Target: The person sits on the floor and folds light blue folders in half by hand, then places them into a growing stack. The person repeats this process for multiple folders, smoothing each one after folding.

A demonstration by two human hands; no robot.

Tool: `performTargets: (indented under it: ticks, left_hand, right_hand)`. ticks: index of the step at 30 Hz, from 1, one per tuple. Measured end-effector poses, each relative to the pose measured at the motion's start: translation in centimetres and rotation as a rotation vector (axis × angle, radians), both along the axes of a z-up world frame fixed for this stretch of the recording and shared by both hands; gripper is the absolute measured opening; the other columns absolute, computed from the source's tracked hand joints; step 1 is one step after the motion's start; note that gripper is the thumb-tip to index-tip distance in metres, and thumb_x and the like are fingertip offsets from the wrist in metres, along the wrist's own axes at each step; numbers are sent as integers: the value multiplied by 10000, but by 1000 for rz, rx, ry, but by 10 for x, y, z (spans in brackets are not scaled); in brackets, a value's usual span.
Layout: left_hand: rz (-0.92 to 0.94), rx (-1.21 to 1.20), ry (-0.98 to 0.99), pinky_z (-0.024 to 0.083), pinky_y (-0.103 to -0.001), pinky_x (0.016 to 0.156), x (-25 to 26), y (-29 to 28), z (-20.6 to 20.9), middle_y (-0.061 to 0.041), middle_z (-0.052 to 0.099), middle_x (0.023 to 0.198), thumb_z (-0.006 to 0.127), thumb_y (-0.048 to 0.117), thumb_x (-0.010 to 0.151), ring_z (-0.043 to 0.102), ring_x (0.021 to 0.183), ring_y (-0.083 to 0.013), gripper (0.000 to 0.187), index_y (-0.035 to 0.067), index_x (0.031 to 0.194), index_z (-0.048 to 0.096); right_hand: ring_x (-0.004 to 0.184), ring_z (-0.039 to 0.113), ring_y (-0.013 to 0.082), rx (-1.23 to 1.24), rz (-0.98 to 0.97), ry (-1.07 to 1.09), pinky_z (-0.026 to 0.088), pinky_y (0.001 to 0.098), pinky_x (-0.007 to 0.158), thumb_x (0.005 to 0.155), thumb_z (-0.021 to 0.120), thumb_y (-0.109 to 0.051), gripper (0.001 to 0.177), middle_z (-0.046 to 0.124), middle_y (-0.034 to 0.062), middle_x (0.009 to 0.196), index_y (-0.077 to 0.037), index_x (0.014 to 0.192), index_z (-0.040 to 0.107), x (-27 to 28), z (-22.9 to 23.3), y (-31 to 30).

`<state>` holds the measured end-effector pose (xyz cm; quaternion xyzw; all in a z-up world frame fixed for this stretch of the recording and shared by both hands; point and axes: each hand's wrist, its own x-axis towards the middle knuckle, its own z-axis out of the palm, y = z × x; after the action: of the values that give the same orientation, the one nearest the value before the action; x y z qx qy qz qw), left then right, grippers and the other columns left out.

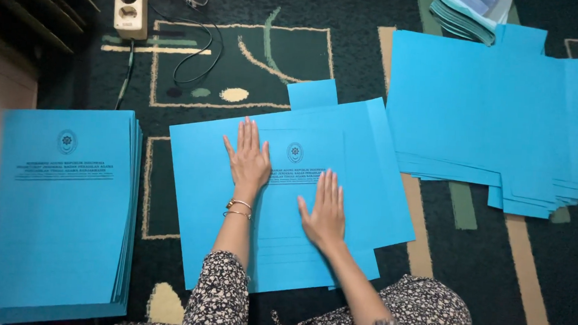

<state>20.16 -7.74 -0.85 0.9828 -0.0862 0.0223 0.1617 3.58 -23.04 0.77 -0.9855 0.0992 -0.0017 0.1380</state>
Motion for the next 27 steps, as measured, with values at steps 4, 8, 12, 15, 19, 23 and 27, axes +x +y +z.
performTargets:
  ticks: [4, 8, 12, 15, 19, 23, 27]
  left_hand:
    - [4, -22, -29, 28, -624, 1269, 0, -1, -1, -30, 198, 1733, 304, 451, 1102, 155, 1597, -214, 625, 145, 1646, 280]
    - [11, -31, -15, 22, -628, 1272, 3, 1, -7, -26, 205, 1729, 308, 465, 1089, 153, 1596, -205, 637, 161, 1647, 264]
    - [21, -37, 33, -5, -621, 1276, 2, -1, 2, 5, 167, 1737, 257, 495, 1088, 117, 1604, -189, 648, 183, 1656, 239]
    - [29, 16, -21, -41, -609, 1275, -1, -1, 10, -2, 160, 1743, 313, 467, 1082, 72, 1611, -198, 646, 158, 1648, 271]
    - [45, 108, -64, -102, -584, 1263, -3, -6, 6, -7, 167, 1745, 313, 454, 1099, 59, 1615, -195, 627, 145, 1644, 293]
    - [96, 105, -69, -80, -584, 1270, -33, -24, 4, -50, 234, 1725, 317, 429, 1099, 111, 1609, -208, 611, 109, 1619, 338]
    - [-87, -64, -66, 98, -603, 1277, -104, -38, 18, -96, 279, 1700, 317, 328, 1084, 217, 1580, -273, 573, 86, 1602, 339]
  right_hand:
    - [1610, 68, 323, 77, -38, 87, 66, 491, 1300, 1036, 297, -620, 855, 94, 177, 1738, -46, 1653, 155, 68, 13, -21]
    - [1596, 152, 382, 28, 13, -35, 136, 533, 1295, 1063, 402, -543, 808, 193, 231, 1712, 12, 1629, 243, 116, 4, -46]
    - [1603, 115, 365, 44, -26, 11, 94, 505, 1302, 1087, 323, -531, 775, 147, 220, 1724, 4, 1637, 215, 93, 17, -32]
    - [1587, 91, 400, 67, -7, 42, 79, 515, 1286, 1096, 347, -461, 750, 120, 265, 1713, 37, 1634, 187, 17, 20, -6]
    - [1571, 141, 421, -58, 12, 34, 136, 524, 1266, 1069, 414, -418, 746, 164, 270, 1701, 38, 1624, 212, -88, 14, 27]
    - [1580, 94, 398, -21, -34, 39, 98, 518, 1266, 1087, 376, -412, 734, 109, 245, 1715, 19, 1640, 160, -106, 8, 32]
    - [1589, 119, 366, -68, -42, -33, 124, 506, 1270, 1108, 351, -378, 668, 138, 201, 1725, -7, 1642, 197, -106, -4, 31]
